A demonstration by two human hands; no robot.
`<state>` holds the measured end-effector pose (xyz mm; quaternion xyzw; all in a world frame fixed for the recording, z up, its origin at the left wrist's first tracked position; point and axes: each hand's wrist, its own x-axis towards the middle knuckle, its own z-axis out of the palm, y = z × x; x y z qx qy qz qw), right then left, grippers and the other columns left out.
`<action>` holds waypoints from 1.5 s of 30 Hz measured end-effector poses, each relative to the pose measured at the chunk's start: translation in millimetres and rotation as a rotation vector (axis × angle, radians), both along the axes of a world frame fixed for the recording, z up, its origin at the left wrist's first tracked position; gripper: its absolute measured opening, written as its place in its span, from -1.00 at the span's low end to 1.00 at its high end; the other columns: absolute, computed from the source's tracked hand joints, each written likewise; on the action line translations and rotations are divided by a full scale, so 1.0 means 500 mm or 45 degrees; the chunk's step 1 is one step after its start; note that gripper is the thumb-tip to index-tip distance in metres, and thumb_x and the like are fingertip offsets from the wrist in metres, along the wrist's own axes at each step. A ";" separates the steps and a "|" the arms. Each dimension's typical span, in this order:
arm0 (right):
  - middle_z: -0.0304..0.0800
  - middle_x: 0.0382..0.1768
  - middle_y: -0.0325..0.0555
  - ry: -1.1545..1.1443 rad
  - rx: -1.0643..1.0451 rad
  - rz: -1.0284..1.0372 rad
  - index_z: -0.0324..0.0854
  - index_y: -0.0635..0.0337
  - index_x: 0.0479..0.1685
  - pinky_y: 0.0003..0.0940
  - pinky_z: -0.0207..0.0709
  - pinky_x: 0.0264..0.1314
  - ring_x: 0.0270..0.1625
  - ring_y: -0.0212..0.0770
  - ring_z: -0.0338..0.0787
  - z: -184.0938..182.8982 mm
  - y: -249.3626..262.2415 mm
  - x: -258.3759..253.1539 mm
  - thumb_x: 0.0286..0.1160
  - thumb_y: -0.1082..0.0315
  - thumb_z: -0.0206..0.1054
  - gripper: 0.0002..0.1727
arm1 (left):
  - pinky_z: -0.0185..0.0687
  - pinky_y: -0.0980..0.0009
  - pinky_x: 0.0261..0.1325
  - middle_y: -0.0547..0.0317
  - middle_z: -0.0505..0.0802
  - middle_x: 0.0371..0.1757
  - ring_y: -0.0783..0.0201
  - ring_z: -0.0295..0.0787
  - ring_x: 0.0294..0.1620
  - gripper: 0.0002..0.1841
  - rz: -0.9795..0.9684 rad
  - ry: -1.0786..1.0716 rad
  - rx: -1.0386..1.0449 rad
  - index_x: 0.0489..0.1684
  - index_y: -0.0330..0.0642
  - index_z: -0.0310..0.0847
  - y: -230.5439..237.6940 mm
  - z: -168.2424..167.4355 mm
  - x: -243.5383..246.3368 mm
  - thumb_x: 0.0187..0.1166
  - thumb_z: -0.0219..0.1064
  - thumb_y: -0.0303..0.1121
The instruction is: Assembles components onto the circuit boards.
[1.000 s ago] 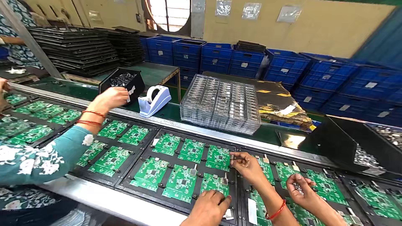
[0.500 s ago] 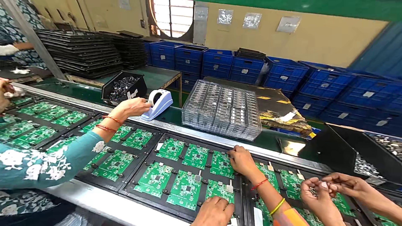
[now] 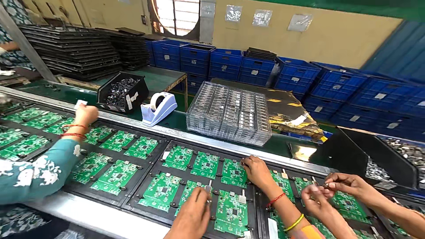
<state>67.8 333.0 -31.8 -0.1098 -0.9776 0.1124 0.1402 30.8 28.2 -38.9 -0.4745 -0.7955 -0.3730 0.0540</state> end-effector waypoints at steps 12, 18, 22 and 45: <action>0.86 -0.01 0.15 -0.124 0.061 0.020 0.86 0.22 0.01 0.23 0.52 0.26 0.17 0.25 0.76 0.014 0.030 0.008 0.47 0.42 0.39 -0.77 | 0.80 0.06 0.16 -0.06 0.91 0.03 -0.08 0.89 0.08 -0.87 0.028 0.153 -0.141 -0.14 -0.26 0.80 -0.038 -0.012 0.000 0.47 0.37 -0.49; 0.86 -0.05 0.13 0.064 0.190 0.066 0.87 0.21 -0.02 0.24 0.56 0.15 0.13 0.26 0.78 -0.014 0.034 0.025 0.41 0.47 0.41 -0.78 | 0.80 0.07 0.07 -0.03 0.91 0.06 -0.08 0.89 0.00 -0.77 0.024 0.190 -0.130 0.00 -0.23 0.82 -0.026 -0.017 0.004 0.45 0.34 -0.49; 0.85 0.06 0.13 -0.253 0.081 -0.019 0.84 0.21 0.07 0.23 0.46 0.28 0.25 0.24 0.71 0.033 0.033 0.017 0.48 0.42 0.38 -0.75 | 0.77 0.10 0.02 0.05 0.91 0.11 -0.06 0.87 -0.03 -0.68 0.012 0.207 -0.132 0.14 -0.20 0.80 -0.028 -0.018 0.011 0.43 0.33 -0.44; 0.83 0.06 0.13 -0.295 0.032 -0.126 0.82 0.18 0.11 0.16 0.55 0.23 0.19 0.21 0.74 0.038 0.052 0.044 0.43 0.41 0.38 -0.71 | 0.82 0.29 -0.12 0.05 0.86 -0.31 0.15 0.86 -0.29 -0.69 -0.107 0.097 0.024 -0.32 -0.25 0.72 -0.026 -0.029 0.013 0.47 0.50 -0.14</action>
